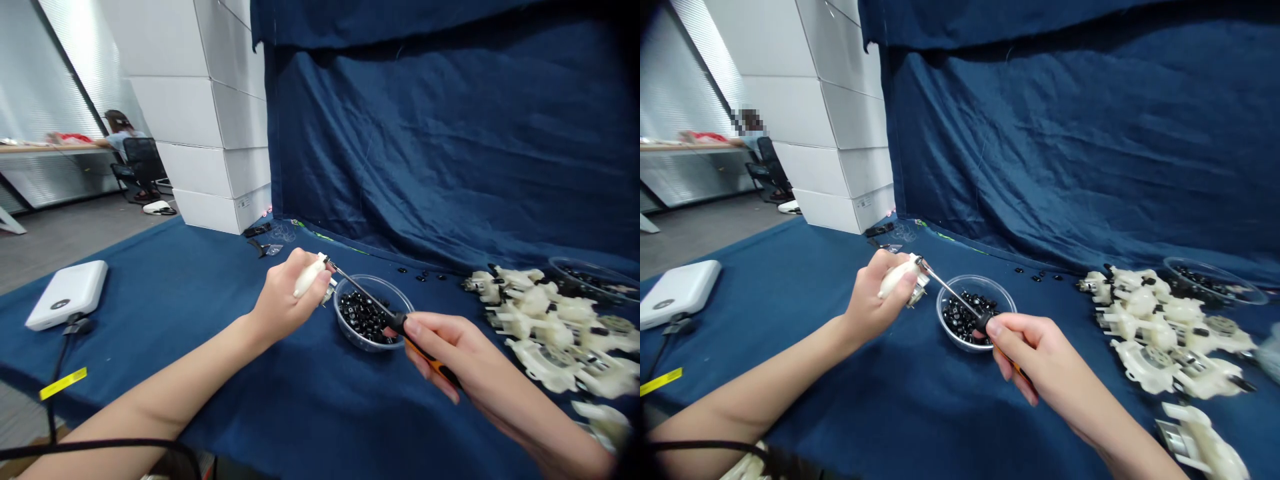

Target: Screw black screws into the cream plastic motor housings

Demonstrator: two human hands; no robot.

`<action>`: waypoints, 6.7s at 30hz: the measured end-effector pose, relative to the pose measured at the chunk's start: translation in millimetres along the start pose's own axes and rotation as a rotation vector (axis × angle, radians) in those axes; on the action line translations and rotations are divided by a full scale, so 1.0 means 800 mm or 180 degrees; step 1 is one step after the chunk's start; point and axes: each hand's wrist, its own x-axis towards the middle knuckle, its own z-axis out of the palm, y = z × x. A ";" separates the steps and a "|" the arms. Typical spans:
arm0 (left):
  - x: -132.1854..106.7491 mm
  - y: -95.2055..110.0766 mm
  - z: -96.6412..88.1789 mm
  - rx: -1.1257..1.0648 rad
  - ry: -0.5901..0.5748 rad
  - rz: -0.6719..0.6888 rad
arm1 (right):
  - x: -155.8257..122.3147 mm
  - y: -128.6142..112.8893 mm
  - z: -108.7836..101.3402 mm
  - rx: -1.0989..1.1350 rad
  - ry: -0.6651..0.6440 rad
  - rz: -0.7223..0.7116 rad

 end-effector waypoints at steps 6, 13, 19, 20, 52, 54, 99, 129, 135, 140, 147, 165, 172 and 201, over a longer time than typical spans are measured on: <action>-0.002 0.006 0.008 0.0262 0.0202 0.0027 | 0.001 0.017 0.005 -0.2402 0.2313 -0.2006; -0.002 0.004 0.002 0.0256 0.0109 0.0229 | 0.000 0.015 -0.002 -0.1482 0.1031 -0.1303; -0.004 0.002 0.006 0.0127 0.0183 0.0060 | 0.001 0.007 -0.003 -0.0638 0.0571 -0.0605; -0.005 0.004 0.008 0.0137 0.0192 -0.0087 | 0.001 0.010 0.000 -0.1124 0.1029 -0.1052; -0.014 0.001 0.014 0.0317 0.0283 -0.0108 | -0.003 0.003 -0.003 -0.0863 0.0677 -0.0603; -0.012 0.006 0.014 0.0349 0.0300 -0.0333 | -0.004 0.007 0.002 -0.1855 0.1566 -0.1463; -0.006 0.003 0.002 0.0127 0.0168 0.0417 | -0.010 0.001 -0.005 -0.0650 0.0239 -0.0254; -0.007 0.005 0.005 0.0000 -0.0069 -0.0382 | -0.003 0.020 0.003 -0.2631 0.1890 -0.2363; -0.009 -0.016 0.003 -0.0410 0.0019 0.0427 | -0.009 -0.004 -0.001 -0.0256 -0.0008 -0.0082; -0.005 -0.020 0.007 -0.0519 0.0192 0.0884 | -0.014 -0.015 -0.003 0.0763 -0.0766 0.0366; -0.015 -0.022 0.016 -0.0540 0.0242 0.0622 | -0.014 -0.005 0.005 0.0281 -0.0253 0.0011; -0.011 0.005 0.007 -0.0324 -0.0286 -0.0698 | -0.016 0.009 -0.003 -0.3943 0.2635 -0.2835; -0.008 0.010 0.006 -0.0330 -0.0320 -0.0941 | -0.022 0.016 0.007 -0.3679 0.2547 -0.2298; -0.010 0.065 0.027 -0.3583 -0.1495 -0.2931 | 0.002 -0.033 0.016 0.0445 0.0652 -0.0621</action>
